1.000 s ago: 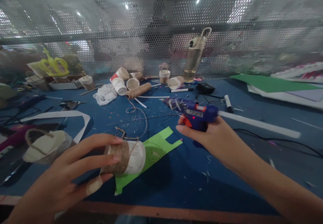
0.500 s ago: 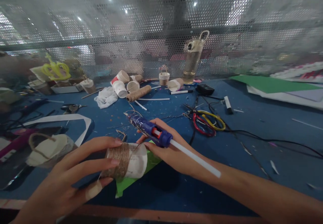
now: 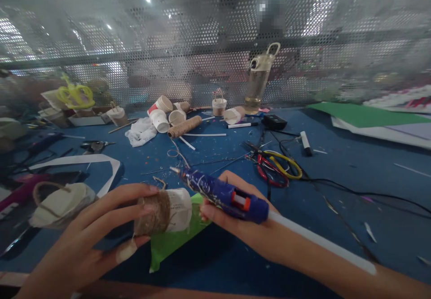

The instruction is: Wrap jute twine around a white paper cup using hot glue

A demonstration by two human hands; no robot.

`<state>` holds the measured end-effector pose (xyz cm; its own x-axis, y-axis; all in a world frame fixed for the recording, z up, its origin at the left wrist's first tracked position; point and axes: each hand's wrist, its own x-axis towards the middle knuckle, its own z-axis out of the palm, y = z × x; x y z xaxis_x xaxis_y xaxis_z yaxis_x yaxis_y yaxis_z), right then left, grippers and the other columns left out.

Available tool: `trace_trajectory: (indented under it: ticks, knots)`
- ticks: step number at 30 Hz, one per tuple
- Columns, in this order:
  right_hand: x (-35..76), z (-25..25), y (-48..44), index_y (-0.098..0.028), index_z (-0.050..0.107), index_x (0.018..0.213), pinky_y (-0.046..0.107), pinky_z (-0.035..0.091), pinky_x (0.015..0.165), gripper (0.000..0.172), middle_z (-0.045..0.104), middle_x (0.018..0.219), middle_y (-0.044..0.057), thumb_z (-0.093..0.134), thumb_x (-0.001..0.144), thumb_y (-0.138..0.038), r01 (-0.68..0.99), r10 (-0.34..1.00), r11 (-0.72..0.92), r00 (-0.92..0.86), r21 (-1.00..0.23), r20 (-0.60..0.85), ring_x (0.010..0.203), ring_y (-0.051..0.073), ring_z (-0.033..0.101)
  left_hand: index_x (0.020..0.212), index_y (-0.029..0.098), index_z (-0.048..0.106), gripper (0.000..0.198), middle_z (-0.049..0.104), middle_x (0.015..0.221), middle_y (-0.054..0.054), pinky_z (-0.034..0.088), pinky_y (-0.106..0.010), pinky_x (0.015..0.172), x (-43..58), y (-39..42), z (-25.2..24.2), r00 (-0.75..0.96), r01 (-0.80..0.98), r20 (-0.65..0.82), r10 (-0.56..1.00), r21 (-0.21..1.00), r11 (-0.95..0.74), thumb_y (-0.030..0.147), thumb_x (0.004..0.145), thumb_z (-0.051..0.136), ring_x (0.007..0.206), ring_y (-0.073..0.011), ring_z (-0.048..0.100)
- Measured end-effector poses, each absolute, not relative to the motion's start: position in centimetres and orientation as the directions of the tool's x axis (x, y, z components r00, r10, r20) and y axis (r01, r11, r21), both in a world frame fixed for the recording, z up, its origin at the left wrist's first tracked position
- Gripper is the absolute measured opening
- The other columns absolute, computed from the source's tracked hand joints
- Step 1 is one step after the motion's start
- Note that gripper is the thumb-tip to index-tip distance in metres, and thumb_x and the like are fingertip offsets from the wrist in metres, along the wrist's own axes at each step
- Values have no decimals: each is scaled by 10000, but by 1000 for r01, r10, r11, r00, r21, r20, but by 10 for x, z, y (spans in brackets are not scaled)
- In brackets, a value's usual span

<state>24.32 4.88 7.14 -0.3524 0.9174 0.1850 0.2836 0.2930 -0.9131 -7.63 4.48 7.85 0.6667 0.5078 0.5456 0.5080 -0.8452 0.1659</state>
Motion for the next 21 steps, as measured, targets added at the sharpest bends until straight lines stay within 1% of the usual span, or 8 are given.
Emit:
trace_trajectory:
  ticks: [3,6,8,11,13,15,18,21]
  knots:
    - [249,69,43,-264,658,901,314,573,635,269,744,831,4,736,966,-513,318,929,273,-334,-908,162,753,200,711,1362,243,598,338,677,1435,-104,604,-280,1015,-76,42,77,653,547,547,524,138,-826,142,1040,591,1327,-204,670]
    - [253,69,43,-263,611,831,294,508,559,263,740,790,-1,757,944,-450,358,922,299,-346,-885,172,674,187,670,1355,262,599,318,653,1461,-94,602,-263,989,-76,41,76,638,585,545,544,117,-803,160,1055,580,1326,-192,667]
    - [256,70,45,-262,568,793,286,483,558,259,734,796,-5,746,940,-379,367,898,361,-386,-857,213,673,181,658,1369,266,594,326,645,1460,-86,590,-257,1004,-75,41,76,636,586,546,546,119,-801,164,1060,579,1331,-183,659]
    - [259,73,49,-255,512,781,290,491,640,228,730,908,-2,701,906,-239,353,819,513,-475,-783,322,738,170,660,1384,261,592,330,638,1452,-78,566,-245,1041,-75,42,75,643,573,541,542,129,-809,166,1069,573,1345,-168,642]
    - [260,75,50,-252,485,799,289,481,684,218,695,951,-1,680,858,-176,350,762,596,-530,-722,372,777,161,644,1399,263,590,335,629,1464,-71,547,-249,1077,-75,42,74,644,571,532,550,145,-808,174,1076,573,1367,-165,623]
    - [261,77,51,-254,451,806,284,447,662,231,635,893,-10,661,848,-168,366,744,620,-554,-694,373,741,151,585,1414,268,585,345,622,1479,-71,543,-260,1091,-76,42,73,645,570,522,558,157,-806,182,1080,573,1378,-171,614]
    - [261,78,50,-258,422,783,290,378,594,231,555,758,-30,628,871,-202,391,753,603,-566,-695,335,646,145,482,1421,278,583,358,631,1477,-77,567,-280,1064,-78,41,71,640,579,521,565,157,-800,183,1076,577,1361,-192,632]
    - [262,78,49,-257,412,763,295,340,570,233,538,703,-36,619,858,-209,404,735,631,-584,-662,344,616,140,460,1395,272,593,338,657,1446,-79,587,-273,1027,-78,42,73,645,588,528,553,120,-800,199,1065,602,1328,-200,659]
